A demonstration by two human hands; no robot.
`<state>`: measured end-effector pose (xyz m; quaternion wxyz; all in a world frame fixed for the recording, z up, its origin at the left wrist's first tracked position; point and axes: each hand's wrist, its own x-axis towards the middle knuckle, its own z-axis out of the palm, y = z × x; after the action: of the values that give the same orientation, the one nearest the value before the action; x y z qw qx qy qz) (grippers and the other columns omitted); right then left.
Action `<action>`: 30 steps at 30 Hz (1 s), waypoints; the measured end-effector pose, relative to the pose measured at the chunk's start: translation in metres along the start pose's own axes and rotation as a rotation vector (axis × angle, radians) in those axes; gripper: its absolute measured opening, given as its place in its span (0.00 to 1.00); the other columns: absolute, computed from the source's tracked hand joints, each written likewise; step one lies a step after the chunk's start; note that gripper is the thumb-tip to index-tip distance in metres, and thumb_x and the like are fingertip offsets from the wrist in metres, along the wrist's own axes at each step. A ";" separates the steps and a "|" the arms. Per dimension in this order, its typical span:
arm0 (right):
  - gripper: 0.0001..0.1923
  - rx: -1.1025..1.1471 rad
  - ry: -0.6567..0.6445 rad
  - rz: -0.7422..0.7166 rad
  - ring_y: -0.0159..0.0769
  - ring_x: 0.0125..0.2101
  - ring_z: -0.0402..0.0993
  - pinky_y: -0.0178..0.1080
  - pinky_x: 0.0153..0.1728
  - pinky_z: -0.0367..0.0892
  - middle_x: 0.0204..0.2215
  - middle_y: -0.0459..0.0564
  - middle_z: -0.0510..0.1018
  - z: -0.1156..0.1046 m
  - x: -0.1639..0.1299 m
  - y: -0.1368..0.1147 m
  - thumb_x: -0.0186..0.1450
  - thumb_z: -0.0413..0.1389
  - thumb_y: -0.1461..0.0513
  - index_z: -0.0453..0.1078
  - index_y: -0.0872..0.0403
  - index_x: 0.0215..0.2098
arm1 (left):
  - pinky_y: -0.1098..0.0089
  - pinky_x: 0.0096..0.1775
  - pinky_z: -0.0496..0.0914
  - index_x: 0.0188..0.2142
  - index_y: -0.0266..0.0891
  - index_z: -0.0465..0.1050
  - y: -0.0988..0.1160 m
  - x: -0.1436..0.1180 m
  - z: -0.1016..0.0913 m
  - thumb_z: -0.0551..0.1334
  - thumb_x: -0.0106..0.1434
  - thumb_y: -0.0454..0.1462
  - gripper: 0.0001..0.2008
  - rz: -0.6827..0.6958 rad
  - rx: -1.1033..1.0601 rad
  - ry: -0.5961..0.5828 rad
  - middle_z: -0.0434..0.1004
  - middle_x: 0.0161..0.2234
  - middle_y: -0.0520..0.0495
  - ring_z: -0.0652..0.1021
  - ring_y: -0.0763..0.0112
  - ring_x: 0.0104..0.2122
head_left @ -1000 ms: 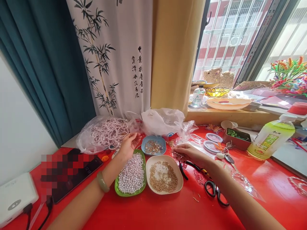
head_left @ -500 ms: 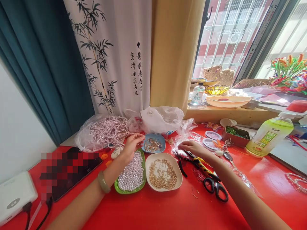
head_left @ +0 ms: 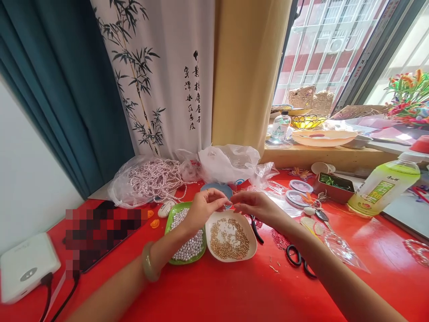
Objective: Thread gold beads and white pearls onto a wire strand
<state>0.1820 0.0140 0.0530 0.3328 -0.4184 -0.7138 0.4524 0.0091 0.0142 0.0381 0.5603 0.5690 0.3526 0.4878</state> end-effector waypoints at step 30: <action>0.13 0.037 0.195 0.038 0.28 0.19 0.65 0.33 0.20 0.60 0.22 0.47 0.74 -0.003 0.002 0.000 0.53 0.54 0.54 0.68 0.55 0.30 | 0.74 0.26 0.60 0.17 0.42 0.71 -0.037 0.024 -0.070 0.63 0.37 0.29 0.06 -0.062 1.074 -0.256 0.73 0.19 0.51 0.71 0.70 0.22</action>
<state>0.1835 0.0164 0.0545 0.3998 -0.4677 -0.6614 0.4290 -0.0455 0.0620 -0.0018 0.2437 0.8189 0.4976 0.1495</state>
